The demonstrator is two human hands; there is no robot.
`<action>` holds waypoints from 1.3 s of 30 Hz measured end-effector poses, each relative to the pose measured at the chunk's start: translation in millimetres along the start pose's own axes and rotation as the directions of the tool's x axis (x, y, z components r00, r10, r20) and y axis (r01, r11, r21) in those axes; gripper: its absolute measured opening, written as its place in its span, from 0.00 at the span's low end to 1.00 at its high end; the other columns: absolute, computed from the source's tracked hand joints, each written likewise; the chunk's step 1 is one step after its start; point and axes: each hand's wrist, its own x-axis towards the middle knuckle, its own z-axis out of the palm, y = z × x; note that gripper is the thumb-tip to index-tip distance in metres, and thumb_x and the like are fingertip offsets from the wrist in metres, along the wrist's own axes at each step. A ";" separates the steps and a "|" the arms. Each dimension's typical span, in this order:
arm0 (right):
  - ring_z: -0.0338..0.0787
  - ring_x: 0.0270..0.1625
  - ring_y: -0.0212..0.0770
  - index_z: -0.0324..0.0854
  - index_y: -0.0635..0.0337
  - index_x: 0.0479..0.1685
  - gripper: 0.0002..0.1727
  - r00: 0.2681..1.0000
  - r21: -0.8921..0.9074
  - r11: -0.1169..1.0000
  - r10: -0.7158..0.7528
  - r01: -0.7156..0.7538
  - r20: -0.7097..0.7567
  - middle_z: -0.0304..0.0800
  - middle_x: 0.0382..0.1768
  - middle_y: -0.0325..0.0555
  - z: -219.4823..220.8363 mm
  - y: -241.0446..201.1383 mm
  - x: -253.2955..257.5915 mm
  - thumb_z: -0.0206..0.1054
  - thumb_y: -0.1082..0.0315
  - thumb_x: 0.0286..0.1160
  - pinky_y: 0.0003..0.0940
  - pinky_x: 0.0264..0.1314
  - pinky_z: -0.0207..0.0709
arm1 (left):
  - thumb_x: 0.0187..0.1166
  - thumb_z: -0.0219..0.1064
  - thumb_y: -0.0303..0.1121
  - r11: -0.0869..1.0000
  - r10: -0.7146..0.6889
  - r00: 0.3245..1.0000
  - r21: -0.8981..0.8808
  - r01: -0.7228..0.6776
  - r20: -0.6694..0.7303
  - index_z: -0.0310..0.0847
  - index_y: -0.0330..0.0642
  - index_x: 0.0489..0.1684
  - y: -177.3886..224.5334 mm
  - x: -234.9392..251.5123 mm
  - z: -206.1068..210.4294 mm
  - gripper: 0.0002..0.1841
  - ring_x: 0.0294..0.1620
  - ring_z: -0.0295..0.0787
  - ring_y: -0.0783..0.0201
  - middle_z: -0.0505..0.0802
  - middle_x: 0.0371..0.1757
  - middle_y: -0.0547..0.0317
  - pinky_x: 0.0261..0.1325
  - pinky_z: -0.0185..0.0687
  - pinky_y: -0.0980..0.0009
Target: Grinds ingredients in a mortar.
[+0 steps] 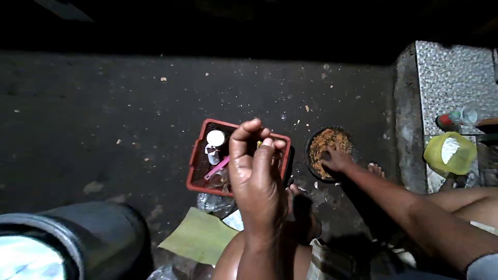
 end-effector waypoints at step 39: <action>0.71 0.82 0.74 0.62 0.59 0.89 0.37 0.984 0.159 0.972 0.166 -0.173 0.062 0.51 0.89 0.77 -70.7 -57.5 -41.5 0.67 0.52 0.85 0.67 0.79 0.69 | 0.85 0.50 0.22 0.999 -0.001 1.000 -0.043 0.001 0.006 0.74 0.47 0.62 7.3 -11.2 1.6 0.15 0.44 0.86 0.74 0.84 0.50 0.67 0.49 0.86 0.78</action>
